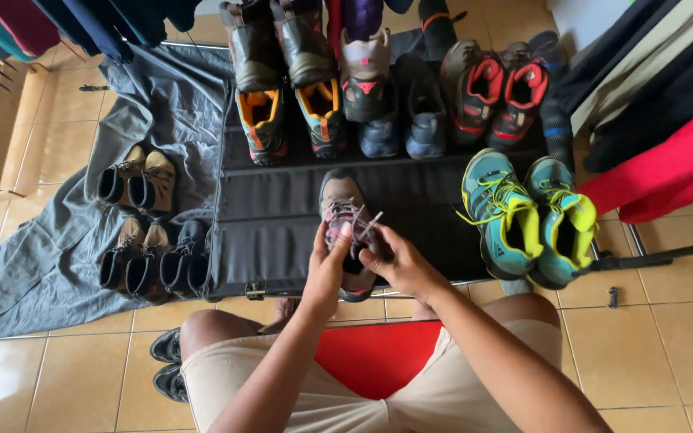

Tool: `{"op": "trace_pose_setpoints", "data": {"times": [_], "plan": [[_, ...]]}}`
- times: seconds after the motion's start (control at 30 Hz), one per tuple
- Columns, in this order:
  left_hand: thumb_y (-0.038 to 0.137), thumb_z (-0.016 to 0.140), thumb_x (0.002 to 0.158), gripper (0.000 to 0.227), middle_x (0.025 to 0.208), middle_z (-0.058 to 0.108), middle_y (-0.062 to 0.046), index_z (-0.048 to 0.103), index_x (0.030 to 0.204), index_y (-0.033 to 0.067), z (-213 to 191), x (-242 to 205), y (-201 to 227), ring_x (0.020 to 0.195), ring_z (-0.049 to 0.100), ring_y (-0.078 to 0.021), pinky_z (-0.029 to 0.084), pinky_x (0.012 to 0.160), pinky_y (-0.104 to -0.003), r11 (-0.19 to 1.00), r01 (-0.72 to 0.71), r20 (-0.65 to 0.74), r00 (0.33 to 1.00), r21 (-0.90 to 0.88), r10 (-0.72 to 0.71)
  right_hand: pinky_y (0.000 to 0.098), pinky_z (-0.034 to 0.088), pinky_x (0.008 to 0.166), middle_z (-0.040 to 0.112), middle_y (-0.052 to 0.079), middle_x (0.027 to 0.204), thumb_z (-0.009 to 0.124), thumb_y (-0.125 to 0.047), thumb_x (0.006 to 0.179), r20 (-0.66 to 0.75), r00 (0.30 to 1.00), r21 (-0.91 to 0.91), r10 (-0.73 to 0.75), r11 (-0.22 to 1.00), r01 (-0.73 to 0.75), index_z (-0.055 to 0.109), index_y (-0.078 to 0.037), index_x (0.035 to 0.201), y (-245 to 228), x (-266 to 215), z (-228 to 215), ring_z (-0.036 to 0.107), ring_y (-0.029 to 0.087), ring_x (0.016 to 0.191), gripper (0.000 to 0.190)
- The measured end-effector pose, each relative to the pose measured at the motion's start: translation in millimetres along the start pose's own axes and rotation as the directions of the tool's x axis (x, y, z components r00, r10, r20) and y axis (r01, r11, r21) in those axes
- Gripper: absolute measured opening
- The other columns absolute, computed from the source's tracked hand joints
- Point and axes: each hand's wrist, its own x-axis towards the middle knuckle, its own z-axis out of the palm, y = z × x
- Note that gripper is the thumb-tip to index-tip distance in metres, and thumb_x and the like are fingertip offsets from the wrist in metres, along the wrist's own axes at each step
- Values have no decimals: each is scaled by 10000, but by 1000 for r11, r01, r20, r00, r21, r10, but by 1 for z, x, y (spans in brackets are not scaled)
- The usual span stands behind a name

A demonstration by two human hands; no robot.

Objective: The person sits on a low seat and laces a gray hiking shoe by hand. They thread the laces through the eyelets, pull them tight, and tie a knot. The person briefly picks up another shoe from a nearby rack and places it back before continuing to lace the first shoe.

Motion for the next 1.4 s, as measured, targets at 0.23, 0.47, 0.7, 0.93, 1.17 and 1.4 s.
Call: {"op": "trace_pose_setpoints", "data": {"times": [0.23, 0.47, 0.7, 0.93, 1.17, 1.4], "plan": [[146, 817, 840, 857, 1423, 599, -272, 394, 1585, 171, -9, 25, -15, 1358, 543, -389, 514, 1070, -475, 996, -1, -17, 1000, 94, 2, 475, 517, 808, 642, 201, 965, 797, -137, 806, -289, 829, -606, -480, 762, 230, 619, 6, 1278, 4, 132, -95, 647, 359, 831, 525], [138, 809, 855, 752, 1347, 657, -251, 492, 1532, 224, -11, 35, -28, 1247, 632, -326, 565, 993, -454, 996, -50, -53, 997, 73, 54, 505, 532, 1021, 497, 145, 1360, 792, -430, 866, -386, 898, -672, 213, 602, -432, 509, -283, 1459, 75, 232, -139, 633, 368, 1228, 673], [120, 712, 900, 648, 1146, 733, -84, 495, 1509, 173, -19, 35, -32, 1018, 658, -123, 527, 931, -256, 996, -85, 63, 994, 13, 84, 565, 454, 914, 643, 256, 1117, 702, -374, 954, -444, 896, -683, 27, 637, -358, 623, -91, 1155, 60, 223, -147, 598, 487, 1082, 356], [159, 716, 897, 650, 1106, 731, -58, 498, 1509, 187, -17, 29, -21, 943, 640, -104, 511, 869, -234, 996, -59, 52, 997, 66, 55, 594, 458, 871, 634, 268, 1099, 612, -479, 977, -426, 904, -703, -25, 638, -314, 625, -57, 1065, 15, 197, -156, 593, 511, 1048, 431], [111, 678, 911, 635, 1196, 734, -121, 507, 1522, 127, -27, 35, -32, 1085, 655, -148, 505, 1009, -268, 993, -86, 60, 994, -86, 92, 558, 465, 758, 681, 213, 955, 597, -463, 1017, -320, 900, -764, -297, 642, -59, 587, -55, 1009, -48, 72, -130, 641, 484, 923, 409], [266, 608, 963, 473, 1204, 736, -153, 634, 1357, 5, -52, 37, -30, 1116, 656, -210, 519, 987, -332, 964, -178, -109, 981, -196, 159, 369, 545, 606, 665, 114, 1082, 621, -443, 977, 4, 840, -840, -542, 455, 297, 625, -22, 1117, -25, -67, -61, 690, 278, 830, 443]]}}
